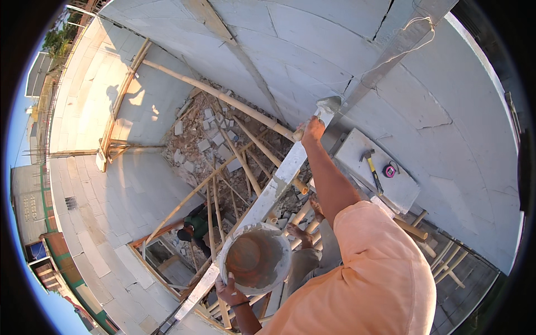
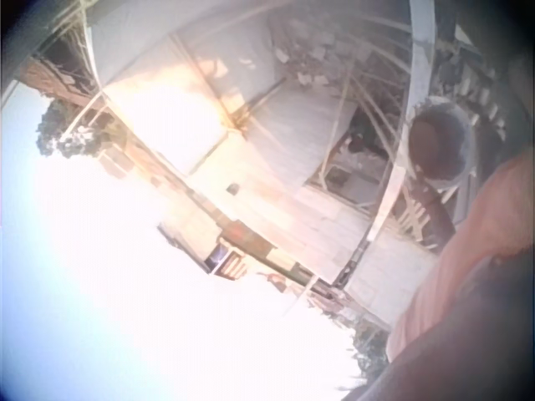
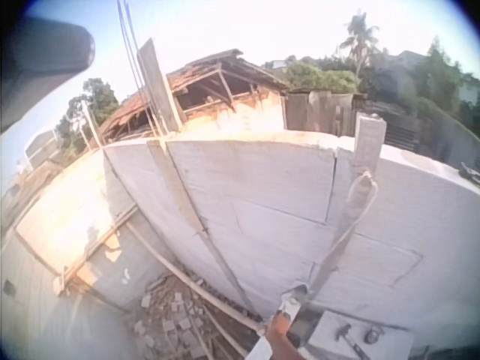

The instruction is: The person applies mortar to building blocks and lays them to build a wall using a trowel and a hammer while standing on bamboo scaffolding.

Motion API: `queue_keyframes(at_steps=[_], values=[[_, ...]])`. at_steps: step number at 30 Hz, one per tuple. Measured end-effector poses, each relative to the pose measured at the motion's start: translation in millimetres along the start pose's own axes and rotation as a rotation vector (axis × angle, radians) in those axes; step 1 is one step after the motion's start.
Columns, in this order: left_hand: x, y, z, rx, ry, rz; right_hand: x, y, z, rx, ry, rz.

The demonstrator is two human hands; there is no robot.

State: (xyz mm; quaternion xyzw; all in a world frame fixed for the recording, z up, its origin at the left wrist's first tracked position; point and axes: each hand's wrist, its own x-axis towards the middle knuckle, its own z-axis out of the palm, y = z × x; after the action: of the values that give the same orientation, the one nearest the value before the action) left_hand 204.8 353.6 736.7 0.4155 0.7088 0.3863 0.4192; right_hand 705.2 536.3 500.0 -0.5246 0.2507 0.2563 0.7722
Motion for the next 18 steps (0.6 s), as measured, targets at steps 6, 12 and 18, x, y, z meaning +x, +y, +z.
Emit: queue_keyframes(at_steps=[6,12,18], values=[[-18,25,20,0.018,0.003,-0.017,49,6,29,-0.089,0.029,-0.005],[-24,27,18,0.081,0.069,-0.001,22,-2,87,-0.181,0.105,0.027],[-23,25,37,0.121,0.024,-0.026,35,-49,118,0.302,0.231,0.123]])
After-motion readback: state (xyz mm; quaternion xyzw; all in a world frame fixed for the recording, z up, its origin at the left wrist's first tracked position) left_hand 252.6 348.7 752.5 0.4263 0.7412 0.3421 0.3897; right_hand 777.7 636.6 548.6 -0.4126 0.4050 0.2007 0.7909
